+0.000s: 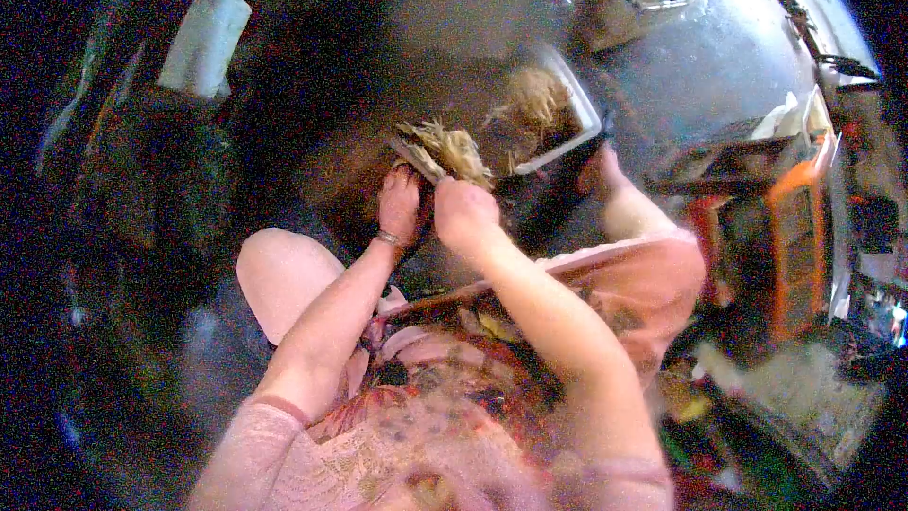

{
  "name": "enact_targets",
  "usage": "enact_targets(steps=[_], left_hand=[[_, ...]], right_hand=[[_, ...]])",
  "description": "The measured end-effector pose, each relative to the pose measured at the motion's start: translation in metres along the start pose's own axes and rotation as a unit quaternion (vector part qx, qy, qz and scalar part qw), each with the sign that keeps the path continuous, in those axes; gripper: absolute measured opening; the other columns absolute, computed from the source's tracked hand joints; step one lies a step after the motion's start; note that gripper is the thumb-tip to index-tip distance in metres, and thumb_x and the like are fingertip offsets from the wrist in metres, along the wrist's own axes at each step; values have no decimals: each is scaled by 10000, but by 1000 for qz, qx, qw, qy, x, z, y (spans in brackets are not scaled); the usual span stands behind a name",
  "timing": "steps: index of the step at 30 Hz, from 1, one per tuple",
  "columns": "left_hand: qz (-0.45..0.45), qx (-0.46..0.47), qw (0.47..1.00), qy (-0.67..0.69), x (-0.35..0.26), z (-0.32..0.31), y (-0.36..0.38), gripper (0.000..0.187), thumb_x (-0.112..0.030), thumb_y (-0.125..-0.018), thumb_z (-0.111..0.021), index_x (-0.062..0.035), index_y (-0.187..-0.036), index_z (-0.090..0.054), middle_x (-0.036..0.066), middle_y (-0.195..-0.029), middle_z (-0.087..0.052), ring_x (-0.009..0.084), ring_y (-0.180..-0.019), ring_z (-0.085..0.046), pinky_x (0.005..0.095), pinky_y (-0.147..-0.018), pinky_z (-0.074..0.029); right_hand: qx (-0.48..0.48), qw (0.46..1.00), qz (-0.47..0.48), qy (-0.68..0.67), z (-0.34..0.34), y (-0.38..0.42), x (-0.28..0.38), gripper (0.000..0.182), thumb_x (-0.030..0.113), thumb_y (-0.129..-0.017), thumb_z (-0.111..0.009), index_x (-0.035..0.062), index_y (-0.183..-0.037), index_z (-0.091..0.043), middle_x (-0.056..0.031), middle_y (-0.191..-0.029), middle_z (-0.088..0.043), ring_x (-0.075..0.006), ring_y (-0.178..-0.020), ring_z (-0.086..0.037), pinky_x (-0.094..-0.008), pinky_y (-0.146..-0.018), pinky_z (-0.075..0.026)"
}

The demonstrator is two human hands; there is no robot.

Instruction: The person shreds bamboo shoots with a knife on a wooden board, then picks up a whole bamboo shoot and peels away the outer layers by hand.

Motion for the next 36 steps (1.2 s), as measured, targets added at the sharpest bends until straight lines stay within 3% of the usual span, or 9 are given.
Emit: enact_targets(steps=[2,3,8,16,22,27,32,34,36], left_hand=[[-33,-18,999,7,0,2,3,358,-239,-749,-609,-20,-1026,-549,147,-1087,-507,326,-1045,-467,416,-884,-399],[-36,-17,999,21,0,1,3,357,-231,-747,-609,-14,-1024,-547,154,-1082,-506,330,-1037,-468,420,-882,-398],[-47,-25,998,-18,7,-12,5,364,-209,-730,-625,-6,-1021,-542,176,-1093,-498,343,-1032,-465,428,-880,-396],[-36,-35,998,27,3,0,2,405,-206,-689,-658,-11,-1025,-541,168,-1102,-495,345,-1040,-456,422,-879,-399],[-7,17,1000,-10,5,-5,-4,409,-205,-704,-643,-13,-1048,-535,161,-1097,-495,355,-1029,-454,427,-885,-396],[-21,-26,999,42,-1,-1,-4,392,-198,-725,-627,-12,-1055,-524,170,-1101,-488,362,-1031,-449,433,-892,-389],[-20,2,999,33,10,-16,-1,401,-191,-721,-633,4,-1050,-513,187,-1106,-476,371,-1050,-435,437,-906,-370],[34,81,995,42,3,-3,-3,422,-190,-708,-642,15,-1051,-504,201,-1114,-464,377,-1055,-429,433,-917,-357],[29,51,998,28,-1,8,-3,422,-191,-709,-641,16,-1050,-502,206,-1109,-461,378,-1046,-430,433,-919,-353]], right_hand=[[-25,1000,15,4,-3,-5,4,119,58,-768,-459,-10,-799,-551,-219,-746,-610,-396,-775,-604,-462,-699,-480],[11,1000,21,19,0,-4,0,161,70,-791,-473,14,-904,-573,-196,-872,-631,-358,-845,-621,-443,-732,-501],[-65,997,6,-28,0,8,-24,145,120,-795,-464,1,-837,-536,-231,-778,-602,-412,-782,-587,-485,-686,-467],[48,999,12,8,25,41,-18,133,61,-770,-441,-31,-823,-521,-273,-719,-578,-430,-753,-582,-501,-672,-459],[71,996,-33,36,8,6,2,173,91,-809,-459,-13,-888,-572,-210,-873,-632,-367,-834,-624,-442,-715,-509],[0,1000,-2,21,5,3,3,161,69,-801,-459,-9,-878,-578,-203,-865,-635,-353,-832,-629,-426,-701,-515],[-16,1000,3,12,-15,-5,-8,143,48,-776,-443,5,-846,-560,-219,-801,-618,-368,-805,-614,-440,-708,-489],[-83,995,56,-3,-13,-4,-11,135,52,-771,-447,2,-820,-562,-218,-762,-614,-370,-769,-612,-442,-700,-485],[-44,998,44,9,-5,-10,-14,150,62,-776,-454,9,-851,-573,-203,-799,-623,-360,-784,-617,-436,-710,-494]])
Point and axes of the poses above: each hand's wrist, its own y-axis away from the middle knuckle, its own z-axis out of the back of the hand, x = y × z, the point moved 2 cm from there along -y, towards the middle knuckle
